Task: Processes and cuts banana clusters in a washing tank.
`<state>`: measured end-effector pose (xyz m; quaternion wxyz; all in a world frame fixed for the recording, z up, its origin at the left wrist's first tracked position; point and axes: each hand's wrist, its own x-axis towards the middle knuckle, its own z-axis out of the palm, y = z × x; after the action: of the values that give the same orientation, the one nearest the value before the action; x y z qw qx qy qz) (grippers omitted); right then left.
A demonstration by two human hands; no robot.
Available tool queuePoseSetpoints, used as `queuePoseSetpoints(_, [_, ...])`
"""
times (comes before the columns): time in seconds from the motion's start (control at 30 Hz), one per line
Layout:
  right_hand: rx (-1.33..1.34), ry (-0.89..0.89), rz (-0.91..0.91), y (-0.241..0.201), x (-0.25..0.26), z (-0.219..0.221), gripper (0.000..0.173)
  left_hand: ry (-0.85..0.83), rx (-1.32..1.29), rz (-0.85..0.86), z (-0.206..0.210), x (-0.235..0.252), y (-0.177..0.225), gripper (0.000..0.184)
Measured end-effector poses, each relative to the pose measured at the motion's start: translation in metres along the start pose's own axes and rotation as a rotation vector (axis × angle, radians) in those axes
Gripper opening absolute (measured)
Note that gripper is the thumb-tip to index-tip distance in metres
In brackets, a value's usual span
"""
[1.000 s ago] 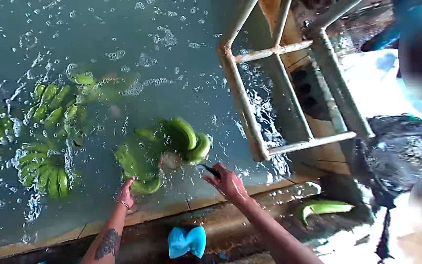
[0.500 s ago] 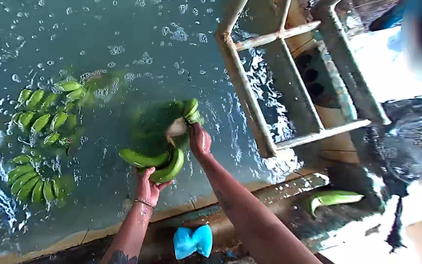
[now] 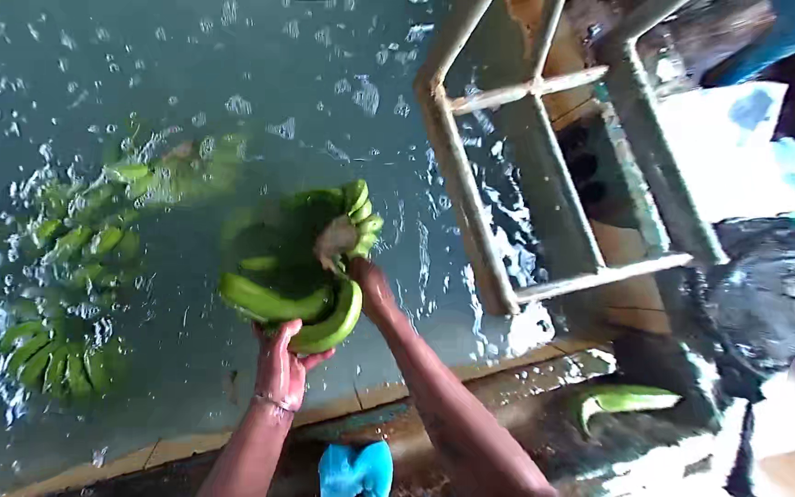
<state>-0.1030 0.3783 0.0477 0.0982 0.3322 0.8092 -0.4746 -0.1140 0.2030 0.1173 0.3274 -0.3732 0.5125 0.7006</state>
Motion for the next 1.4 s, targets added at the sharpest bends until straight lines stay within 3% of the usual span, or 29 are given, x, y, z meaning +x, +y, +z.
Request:
queuePoseSetpoints(0.13, [0.041,-0.178,0.015,0.008,0.002,-0.014,0.041,0.015,0.007,0.112,-0.012,0.005,-0.025,0.078])
queuePoseSetpoints(0.27, [0.411,-0.389,0.117,0.022,-0.044,-0.06,0.031,-0.031,0.12,0.315,-0.04,0.042,-0.048,0.1])
queuePoseSetpoints(0.33, [0.404,-0.138,0.132,0.035,-0.06,-0.076,0.031,-0.056,0.171,0.355,-0.053,0.051,-0.059,0.109])
queuePoseSetpoints(0.4, [0.063,0.079,0.064,0.041,-0.043,-0.073,0.035,-0.069,0.233,0.417,-0.056,0.05,-0.067,0.116])
queuePoseSetpoints(0.47, [-0.268,0.109,0.036,0.029,-0.02,-0.059,0.036,-0.049,0.26,0.467,-0.051,0.041,-0.074,0.119])
queuePoseSetpoints(0.53, [-0.432,0.084,0.071,0.016,0.001,-0.04,0.038,-0.024,0.259,0.49,-0.043,0.034,-0.079,0.12])
queuePoseSetpoints(0.63, [-0.36,0.024,0.12,0.018,0.01,-0.011,0.037,0.006,0.252,0.485,-0.034,0.028,-0.089,0.117])
queuePoseSetpoints(0.73, [-0.036,-0.18,0.083,0.02,-0.037,-0.019,0.038,-0.013,0.242,0.492,-0.036,0.033,-0.091,0.118])
queuePoseSetpoints(0.83, [0.068,0.052,0.084,0.021,-0.058,-0.055,0.039,-0.037,0.194,0.471,-0.042,0.025,-0.092,0.117])
queuePoseSetpoints(0.93, [-0.178,0.119,0.08,0.018,-0.018,-0.052,0.037,-0.042,0.145,0.48,-0.037,0.017,-0.086,0.116])
queuePoseSetpoints(1.03, [-0.397,0.073,0.047,0.012,0.003,-0.02,0.037,-0.032,0.121,0.485,-0.034,0.011,-0.084,0.114])
queuePoseSetpoints(1.17, [-0.108,-0.156,0.074,0.038,-0.017,-0.017,0.04,-0.02,0.203,0.513,-0.045,0.012,-0.091,0.114])
queuePoseSetpoints(1.3, [-0.161,-0.205,0.143,0.024,-0.015,-0.025,0.041,-0.006,0.231,0.551,-0.038,0.008,-0.097,0.117])
queuePoseSetpoints(1.4, [0.014,-0.359,0.144,0.023,-0.041,-0.034,0.039,-0.007,0.273,0.589,-0.038,0.025,-0.089,0.117])
